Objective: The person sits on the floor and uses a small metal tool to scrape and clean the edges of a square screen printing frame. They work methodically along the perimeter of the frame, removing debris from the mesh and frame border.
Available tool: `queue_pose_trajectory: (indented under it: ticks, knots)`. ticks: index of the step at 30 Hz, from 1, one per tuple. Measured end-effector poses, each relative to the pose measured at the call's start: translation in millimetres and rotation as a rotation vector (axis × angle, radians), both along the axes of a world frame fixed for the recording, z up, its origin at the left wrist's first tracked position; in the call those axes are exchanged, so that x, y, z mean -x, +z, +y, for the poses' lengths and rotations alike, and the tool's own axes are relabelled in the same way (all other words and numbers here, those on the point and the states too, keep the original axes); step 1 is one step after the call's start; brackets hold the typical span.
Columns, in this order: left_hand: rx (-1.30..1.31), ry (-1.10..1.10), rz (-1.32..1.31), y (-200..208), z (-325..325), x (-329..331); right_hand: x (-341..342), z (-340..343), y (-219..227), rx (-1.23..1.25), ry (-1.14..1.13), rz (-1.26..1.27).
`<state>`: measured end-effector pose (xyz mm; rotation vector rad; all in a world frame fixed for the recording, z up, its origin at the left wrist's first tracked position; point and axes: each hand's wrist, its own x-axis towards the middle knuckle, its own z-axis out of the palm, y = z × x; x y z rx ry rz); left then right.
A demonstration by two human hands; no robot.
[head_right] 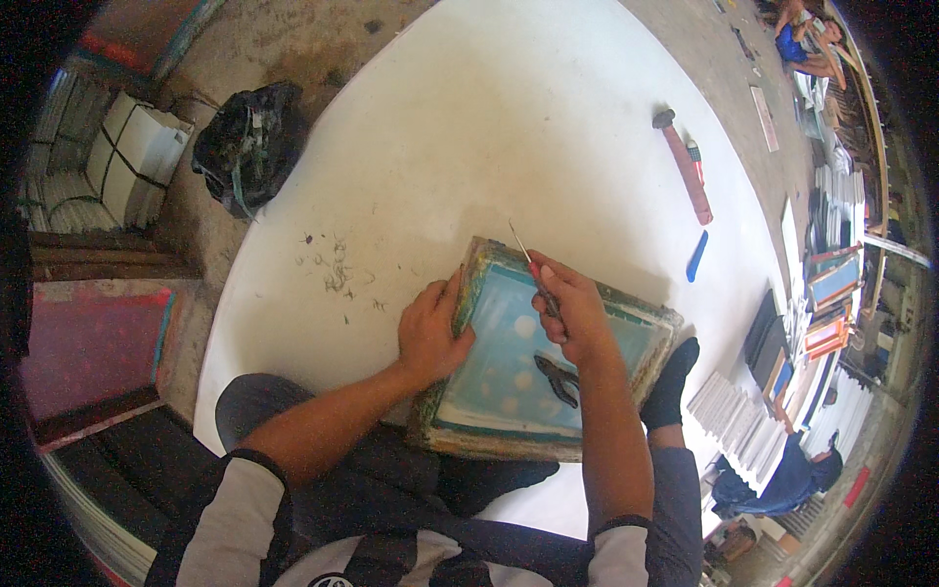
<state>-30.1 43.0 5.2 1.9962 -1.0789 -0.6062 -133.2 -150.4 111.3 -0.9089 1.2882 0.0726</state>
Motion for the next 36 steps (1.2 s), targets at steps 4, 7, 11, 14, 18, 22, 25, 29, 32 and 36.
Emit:
queue_pose_trajectory:
  ticks: [4, 7, 11, 14, 18, 22, 25, 29, 32, 36]
  knots:
    - [-0.007, 0.002, -0.004, 0, 0, 2, 3, 25, 5, 0.517, 0.392, 0.103]
    - [0.000, 0.016, 0.007, 2, 0, 2, 11, 45, -8, 0.752, 0.474, -0.035]
    - [0.036, 0.104, 0.076, 6, -2, 0, 6, 57, -7, 0.833, 0.547, -0.034]
    - [0.217, 0.467, 0.552, 18, -10, -10, -4, 67, 5, 0.866, 0.669, 0.026]
    - [0.228, 0.528, 0.551, 29, -18, -37, -9, 85, 4, 0.798, 0.640, -0.076]
    - [0.094, 0.490, 0.547, 37, -14, -54, -7, 91, -3, 0.864, 0.624, -0.080]
    - [-0.118, 0.334, 0.278, 37, -7, -77, -4, 85, 3, 0.987, 0.726, 0.097]
    - [-0.467, 0.034, -0.059, 62, -9, -91, 4, 73, 17, 1.161, 0.878, 0.374]
    - [-0.588, -0.023, -0.154, 53, -10, -90, 3, 70, 16, 1.239, 0.914, 0.379]
    - [-0.455, 0.020, -0.182, 43, -8, -84, 1, 69, 13, 1.291, 0.975, 0.418]
